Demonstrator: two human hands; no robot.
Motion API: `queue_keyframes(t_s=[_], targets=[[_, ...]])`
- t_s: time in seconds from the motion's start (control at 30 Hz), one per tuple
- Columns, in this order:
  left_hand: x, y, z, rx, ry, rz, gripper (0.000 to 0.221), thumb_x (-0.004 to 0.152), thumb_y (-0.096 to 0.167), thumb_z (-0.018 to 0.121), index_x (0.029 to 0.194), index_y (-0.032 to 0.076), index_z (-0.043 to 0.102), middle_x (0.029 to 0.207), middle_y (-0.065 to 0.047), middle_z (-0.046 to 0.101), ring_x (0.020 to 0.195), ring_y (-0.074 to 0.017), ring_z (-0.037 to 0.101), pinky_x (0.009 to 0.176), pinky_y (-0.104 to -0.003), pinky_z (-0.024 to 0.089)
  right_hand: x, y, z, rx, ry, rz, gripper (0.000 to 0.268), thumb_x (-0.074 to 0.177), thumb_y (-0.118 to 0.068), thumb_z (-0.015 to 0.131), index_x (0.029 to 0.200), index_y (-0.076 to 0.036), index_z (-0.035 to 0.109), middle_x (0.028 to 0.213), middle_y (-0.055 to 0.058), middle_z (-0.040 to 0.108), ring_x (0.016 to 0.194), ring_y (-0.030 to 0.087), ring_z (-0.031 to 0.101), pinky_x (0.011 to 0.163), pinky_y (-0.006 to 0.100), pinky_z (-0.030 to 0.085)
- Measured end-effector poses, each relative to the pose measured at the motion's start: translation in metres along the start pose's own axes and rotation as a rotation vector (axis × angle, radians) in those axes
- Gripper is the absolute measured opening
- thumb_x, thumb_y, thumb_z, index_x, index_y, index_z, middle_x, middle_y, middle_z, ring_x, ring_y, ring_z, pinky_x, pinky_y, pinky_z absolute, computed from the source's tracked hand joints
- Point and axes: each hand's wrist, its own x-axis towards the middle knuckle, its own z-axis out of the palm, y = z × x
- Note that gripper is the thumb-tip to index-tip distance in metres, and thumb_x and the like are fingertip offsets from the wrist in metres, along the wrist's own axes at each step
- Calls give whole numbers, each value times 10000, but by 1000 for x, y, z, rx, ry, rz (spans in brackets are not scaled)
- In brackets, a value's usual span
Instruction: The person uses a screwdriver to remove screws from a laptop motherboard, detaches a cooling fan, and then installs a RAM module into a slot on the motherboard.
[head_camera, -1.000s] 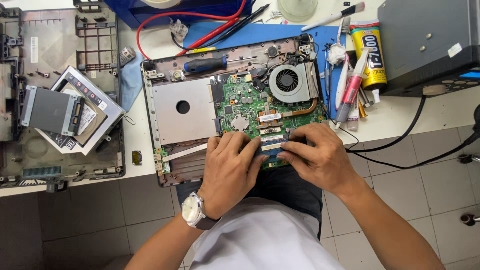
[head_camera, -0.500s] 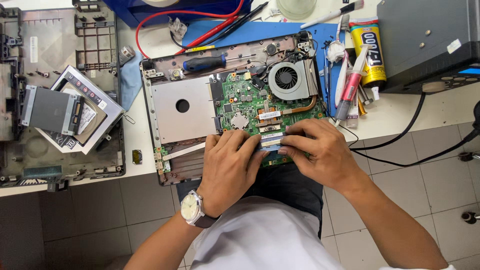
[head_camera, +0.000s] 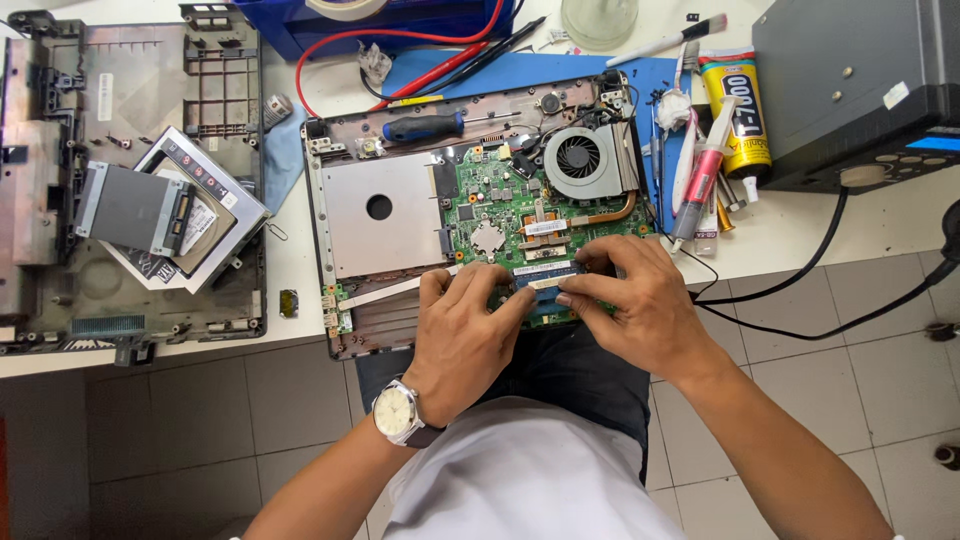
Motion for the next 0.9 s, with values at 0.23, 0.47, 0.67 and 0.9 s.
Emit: queue_keyframes(t_s=[0.23, 0.47, 0.67, 0.9], targets=[[0, 0, 2, 4, 21, -9, 61, 953, 172, 720, 1012, 178, 705, 964, -60, 620, 989, -283, 681, 800, -409, 369, -2, 4, 5, 2, -7, 30, 44, 883, -227, 815, 889, -214, 773, 1056, 4, 637, 947, 265, 680, 832, 435, 504], [-3, 0, 7, 12, 54, -10, 44, 970, 194, 701, 1013, 196, 692, 960, -46, 607, 999, -268, 669, 815, -403, 355, 1, 0, 1, 23, -28, 50, 39, 870, -215, 811, 876, -204, 774, 1045, 16, 640, 929, 277, 684, 823, 445, 497], [-1, 1, 5, 11, 59, -2, 41, 963, 194, 704, 1004, 187, 700, 948, -52, 607, 993, -273, 664, 821, -417, 359, 1, -1, 0, 28, -49, 80, 39, 857, -192, 811, 857, -200, 773, 1046, 17, 634, 940, 284, 685, 826, 444, 495], [-3, 2, 1, -5, 70, -20, 63, 974, 222, 678, 1010, 182, 710, 958, -57, 617, 1028, -279, 665, 837, -400, 392, -1, 4, 2, 61, -67, 104, 60, 882, -218, 803, 939, -226, 783, 1092, 16, 636, 999, 300, 683, 875, 467, 500]])
